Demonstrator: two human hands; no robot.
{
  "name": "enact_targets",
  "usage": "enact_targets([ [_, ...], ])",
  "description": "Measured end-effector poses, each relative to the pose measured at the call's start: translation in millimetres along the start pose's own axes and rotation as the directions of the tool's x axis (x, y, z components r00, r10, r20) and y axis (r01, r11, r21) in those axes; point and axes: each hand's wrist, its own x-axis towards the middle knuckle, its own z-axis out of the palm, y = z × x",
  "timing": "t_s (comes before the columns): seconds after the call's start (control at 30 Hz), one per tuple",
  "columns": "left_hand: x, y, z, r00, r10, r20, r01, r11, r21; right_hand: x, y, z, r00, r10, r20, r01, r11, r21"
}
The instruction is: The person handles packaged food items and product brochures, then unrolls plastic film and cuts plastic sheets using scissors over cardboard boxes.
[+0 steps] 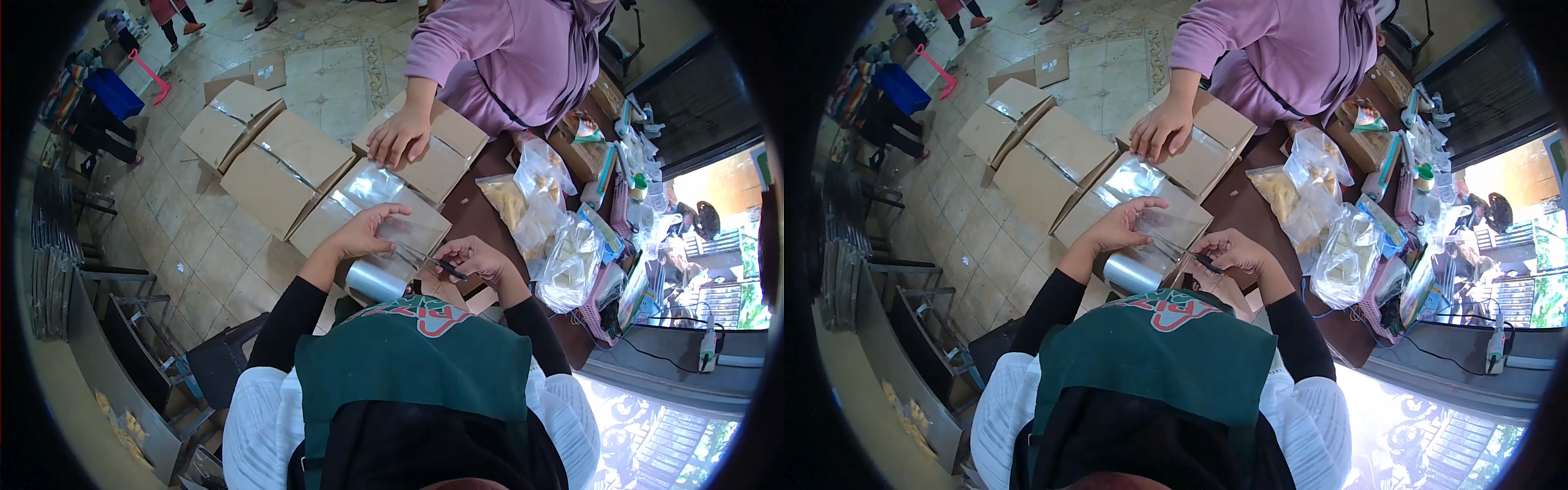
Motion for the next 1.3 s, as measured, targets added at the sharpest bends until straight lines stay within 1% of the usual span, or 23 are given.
enact_targets([
  [0.1,-0.4,1.5,1.2,1.000,-0.005,-0.002,0.005,1.000,-0.018,-0.8,-2.0,1.2,1.000,0.000,-0.010,-0.001,1.000,-0.023],
  [0.2,0.1,-0.6,1.7,0.999,0.033,-0.011,-0.033,0.999,-0.022,-1.7,-3.0,1.7,1.000,0.004,-0.027,-0.005,1.000,-0.031],
  [0.27,0.5,-0.1,0.6,1.000,0.012,-0.001,-0.012,1.000,-0.019,-1.9,-4.1,1.4,0.999,0.023,-0.042,-0.024,0.999,-0.035],
  [0.4,0.6,-2.3,0.4,1.000,0.009,-0.016,-0.009,1.000,0.022,1.5,1.4,-2.2,0.998,0.019,-0.054,-0.019,1.000,0.003],
  [0.7,2.1,-6.2,-1.2,1.000,0.012,-0.008,-0.012,1.000,-0.021,-0.6,-1.6,-0.4,0.999,0.025,-0.041,-0.024,1.000,0.016],
  [0.8,2.1,-6.7,-1.6,1.000,0.030,-0.006,-0.030,1.000,-0.001,0.6,-0.2,-3.8,0.999,0.024,-0.034,-0.024,1.000,0.003],
  [0.9,2.3,-6.4,-1.0,0.997,0.079,-0.016,-0.078,0.995,0.062,1.8,4.6,-8.0,0.999,0.027,-0.021,-0.027,1.000,0.007],
  [0.97,0.9,-8.9,0.6,1.000,0.028,-0.009,-0.028,1.000,0.012,2.6,4.3,-9.4,0.999,0.039,-0.002,-0.039,0.998,0.043],
  [1.0,2.9,-7.1,-1.5,1.000,0.011,-0.004,-0.011,1.000,-0.005,3.7,2.0,-9.8,0.999,0.033,-0.017,-0.033,0.999,0.030],
  [1.07,3.1,-8.9,-2.0,1.000,0.017,-0.008,-0.017,1.000,-0.008,0.5,-1.8,-2.4,0.998,0.027,-0.048,-0.027,1.000,0.013],
  [1.17,3.0,-7.1,-1.6,0.999,0.034,-0.015,-0.034,0.999,-0.009,2.1,-0.4,-2.9,0.999,0.010,-0.046,-0.009,1.000,0.012],
  [1.3,3.2,-11.1,-2.5,0.999,0.035,-0.025,-0.036,0.999,-0.023,0.6,-2.7,-3.1,0.999,0.032,-0.036,-0.031,0.999,0.038],
])
